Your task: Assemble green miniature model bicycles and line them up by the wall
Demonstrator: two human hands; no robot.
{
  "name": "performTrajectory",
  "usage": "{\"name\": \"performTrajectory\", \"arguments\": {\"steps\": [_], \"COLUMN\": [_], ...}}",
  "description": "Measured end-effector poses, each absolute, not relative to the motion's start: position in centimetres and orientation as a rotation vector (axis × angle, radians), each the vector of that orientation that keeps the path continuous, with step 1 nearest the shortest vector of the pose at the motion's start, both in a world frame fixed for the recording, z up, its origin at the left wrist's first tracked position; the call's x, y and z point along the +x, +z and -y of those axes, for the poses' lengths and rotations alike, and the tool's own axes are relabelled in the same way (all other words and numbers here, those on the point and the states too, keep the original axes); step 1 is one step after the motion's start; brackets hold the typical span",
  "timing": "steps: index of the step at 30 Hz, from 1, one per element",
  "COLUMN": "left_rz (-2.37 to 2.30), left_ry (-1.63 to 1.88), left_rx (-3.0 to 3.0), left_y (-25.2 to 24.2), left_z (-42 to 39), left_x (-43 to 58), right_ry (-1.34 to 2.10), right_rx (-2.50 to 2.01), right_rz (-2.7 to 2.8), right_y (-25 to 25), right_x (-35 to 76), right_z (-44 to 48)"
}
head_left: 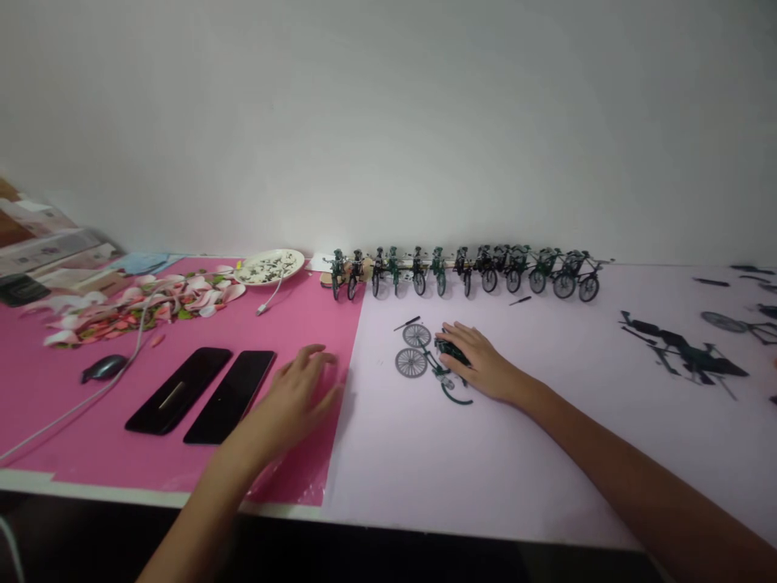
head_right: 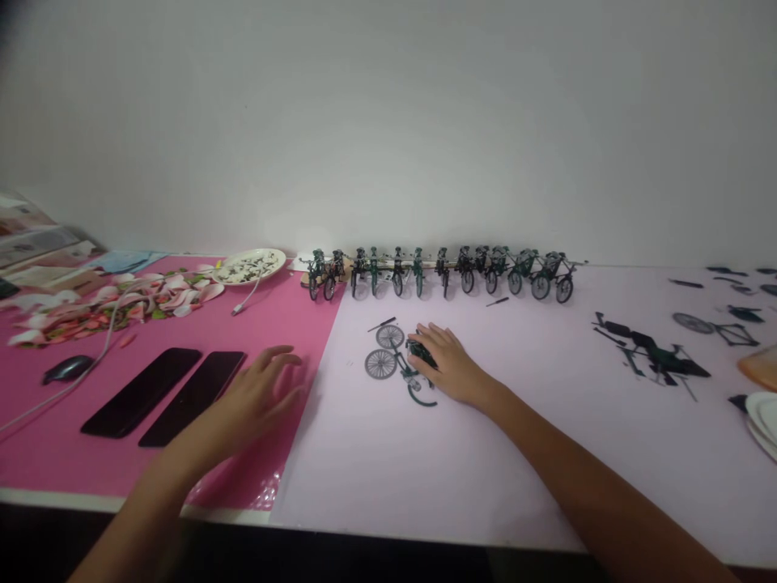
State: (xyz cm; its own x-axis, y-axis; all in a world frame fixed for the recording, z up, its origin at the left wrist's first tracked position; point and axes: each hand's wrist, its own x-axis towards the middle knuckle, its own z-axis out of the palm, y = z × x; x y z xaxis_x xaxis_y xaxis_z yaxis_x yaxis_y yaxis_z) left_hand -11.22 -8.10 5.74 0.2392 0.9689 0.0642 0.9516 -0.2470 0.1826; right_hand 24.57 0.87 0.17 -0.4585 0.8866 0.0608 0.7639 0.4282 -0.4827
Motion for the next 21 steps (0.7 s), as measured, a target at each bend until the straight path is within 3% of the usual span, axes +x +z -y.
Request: {"name": "performTrajectory", "arguments": {"steps": [3,10,13,21], "left_rz": [-1.968,-2.676,-2.606,-2.549], "left_ry": [0.302,-0.148,-0.274,-0.206], "left_rx": [2.456,1.876,1.724,1.785], "left_y": [5.9,8.4,8.3,6.6], "left_z": [8.4,8.2,7.6,6.5], "left_x": [-10.6,-15.0,-16.7,-18.2], "right_ry": [0.572,0.528,0.529,0.526], "right_rx": [-1.429,-1.414,-1.405,-1.397], "right_rz": [2.373,2.389,2.381,2.377], "right_y": [0.2,0.0,-0.1,-0.1], "right_x": [24.6,24.6,24.6,24.7], "right_z": [-0.8,-1.0,-1.0,-1.0]}}
